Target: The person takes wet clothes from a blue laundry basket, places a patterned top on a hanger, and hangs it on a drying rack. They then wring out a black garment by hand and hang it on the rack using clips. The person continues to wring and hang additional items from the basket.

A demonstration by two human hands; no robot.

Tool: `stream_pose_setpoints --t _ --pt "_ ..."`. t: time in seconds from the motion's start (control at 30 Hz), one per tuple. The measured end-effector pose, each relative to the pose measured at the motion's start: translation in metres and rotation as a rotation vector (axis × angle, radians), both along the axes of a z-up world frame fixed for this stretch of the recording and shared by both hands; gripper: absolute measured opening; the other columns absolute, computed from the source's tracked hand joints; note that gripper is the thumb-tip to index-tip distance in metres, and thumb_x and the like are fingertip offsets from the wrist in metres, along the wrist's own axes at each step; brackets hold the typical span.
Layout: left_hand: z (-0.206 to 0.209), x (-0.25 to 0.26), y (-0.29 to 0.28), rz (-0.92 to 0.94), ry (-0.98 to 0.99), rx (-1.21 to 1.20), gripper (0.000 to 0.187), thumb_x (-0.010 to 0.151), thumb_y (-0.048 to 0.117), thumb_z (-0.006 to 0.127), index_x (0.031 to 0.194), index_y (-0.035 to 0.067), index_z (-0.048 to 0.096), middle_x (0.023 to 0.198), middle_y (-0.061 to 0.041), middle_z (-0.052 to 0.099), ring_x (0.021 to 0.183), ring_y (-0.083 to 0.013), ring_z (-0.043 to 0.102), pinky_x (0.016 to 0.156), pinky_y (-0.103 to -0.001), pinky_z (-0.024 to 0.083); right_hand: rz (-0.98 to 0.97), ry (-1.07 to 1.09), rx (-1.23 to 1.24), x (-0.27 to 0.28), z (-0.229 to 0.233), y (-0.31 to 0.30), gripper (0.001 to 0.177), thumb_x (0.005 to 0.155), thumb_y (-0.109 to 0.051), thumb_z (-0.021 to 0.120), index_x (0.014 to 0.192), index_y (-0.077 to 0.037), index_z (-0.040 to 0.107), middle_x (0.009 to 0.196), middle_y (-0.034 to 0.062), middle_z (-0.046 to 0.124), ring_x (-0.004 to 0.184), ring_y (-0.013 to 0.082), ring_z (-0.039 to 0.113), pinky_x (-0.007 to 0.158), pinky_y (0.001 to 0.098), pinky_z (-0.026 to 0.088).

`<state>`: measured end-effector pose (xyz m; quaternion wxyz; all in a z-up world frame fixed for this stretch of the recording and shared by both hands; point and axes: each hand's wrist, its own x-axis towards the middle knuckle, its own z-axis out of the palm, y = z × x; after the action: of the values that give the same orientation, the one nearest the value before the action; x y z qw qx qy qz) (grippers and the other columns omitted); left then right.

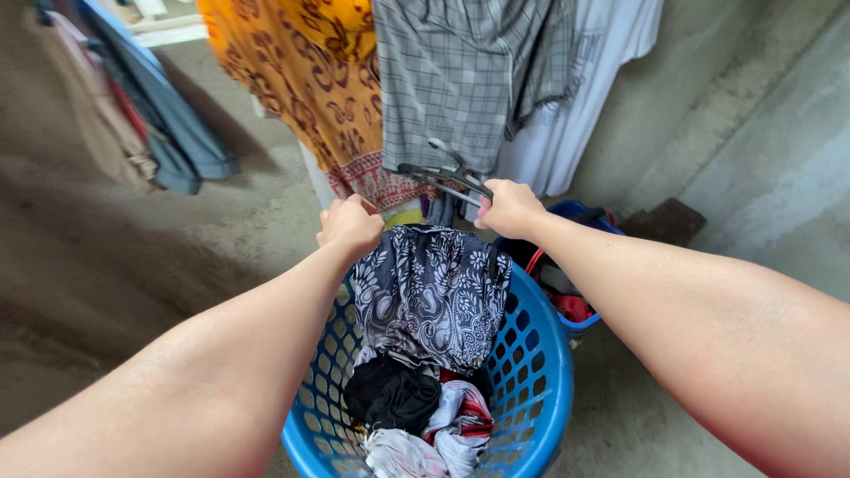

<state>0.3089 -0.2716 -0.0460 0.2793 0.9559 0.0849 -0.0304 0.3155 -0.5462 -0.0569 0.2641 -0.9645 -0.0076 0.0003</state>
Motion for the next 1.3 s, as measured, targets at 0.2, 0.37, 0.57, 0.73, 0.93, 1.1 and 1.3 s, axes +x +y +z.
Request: stream_pose_setpoints --t 0.2,0.37,0.57,0.73,0.93,1.1,1.3 --pt "-0.059 0.088 0.004 -0.132 0.214 0.055 0.046 0.089 0.027 0.059 0.129 0.009 0.070 0.140 -0.020 0.064 0.133 -0.0379 0.059 0.112 -0.046 0.046 -0.109 0.043 -0.038 0.037 -0.054 -0.001 0.039 0.068 -0.019 0.089 0.093 -0.007 0.062 0.095 0.0126 0.074 0.095 0.0355 0.070 0.080 0.0457 0.054" --pt "-0.161 0.164 0.005 -0.342 0.349 0.210 0.062 0.098 0.048 0.047 0.138 0.002 0.059 0.150 -0.020 0.051 0.141 -0.0369 0.049 0.117 -0.044 0.039 -0.135 0.079 -0.031 0.057 -0.093 0.007 0.038 0.076 -0.028 0.087 0.095 -0.006 0.063 0.096 0.0152 0.074 0.096 0.0368 0.070 0.083 0.0461 0.054" --pt "-0.243 0.215 -0.009 -0.676 0.257 0.187 0.060 0.102 0.042 0.032 0.152 0.012 0.044 0.151 -0.019 0.050 0.138 -0.0426 0.048 0.113 -0.048 0.039 -0.171 0.096 -0.036 0.058 -0.109 0.014 0.039 0.075 -0.029 0.090 0.089 -0.003 0.064 0.086 0.0173 0.073 0.088 0.0353 0.072 0.079 0.0438 0.055" --pt "-0.197 0.179 -0.007 -0.124 0.179 -0.284 0.060 0.072 0.022 0.071 0.129 0.003 0.063 0.128 -0.020 0.068 0.117 -0.0328 0.068 0.099 -0.038 0.054 -0.184 0.030 0.261 0.052 -0.088 0.014 0.037 0.068 -0.008 0.086 0.085 -0.003 0.055 0.078 0.0123 0.077 0.079 0.0188 0.079 0.070 0.0332 0.058" --pt "-0.116 0.165 0.004 -0.078 0.703 -0.830 0.047 0.071 0.023 0.066 0.113 0.003 0.069 0.113 -0.019 0.071 0.097 -0.0329 0.066 0.084 -0.048 0.056 -0.121 0.071 0.304 0.020 -0.071 0.014 0.040 0.063 -0.002 0.088 0.083 -0.003 0.053 0.077 0.0127 0.076 0.078 0.0187 0.078 0.070 0.0321 0.059" --pt "-0.119 0.143 0.012 -0.234 0.384 -0.339 0.073 0.077 0.045 0.093 0.122 -0.005 0.065 0.123 -0.019 0.066 0.105 -0.0264 0.062 0.092 -0.040 0.048 -0.064 0.117 0.274 -0.008 -0.068 0.016 0.043 0.062 -0.002 0.087 0.085 0.000 0.051 0.078 0.0123 0.077 0.078 0.0169 0.078 0.071 0.0332 0.059" --pt "-0.143 0.136 0.005 -0.121 0.441 -0.458 0.052 0.079 0.028 0.073 0.122 -0.001 0.067 0.110 -0.015 0.068 0.089 -0.0255 0.065 0.074 -0.041 0.057 -0.030 0.260 0.161 -0.048 -0.058 0.010 0.040 0.062 -0.002 0.087 0.094 -0.001 0.063 0.083 0.0095 0.079 0.085 0.0213 0.075 0.080 0.0365 0.055"
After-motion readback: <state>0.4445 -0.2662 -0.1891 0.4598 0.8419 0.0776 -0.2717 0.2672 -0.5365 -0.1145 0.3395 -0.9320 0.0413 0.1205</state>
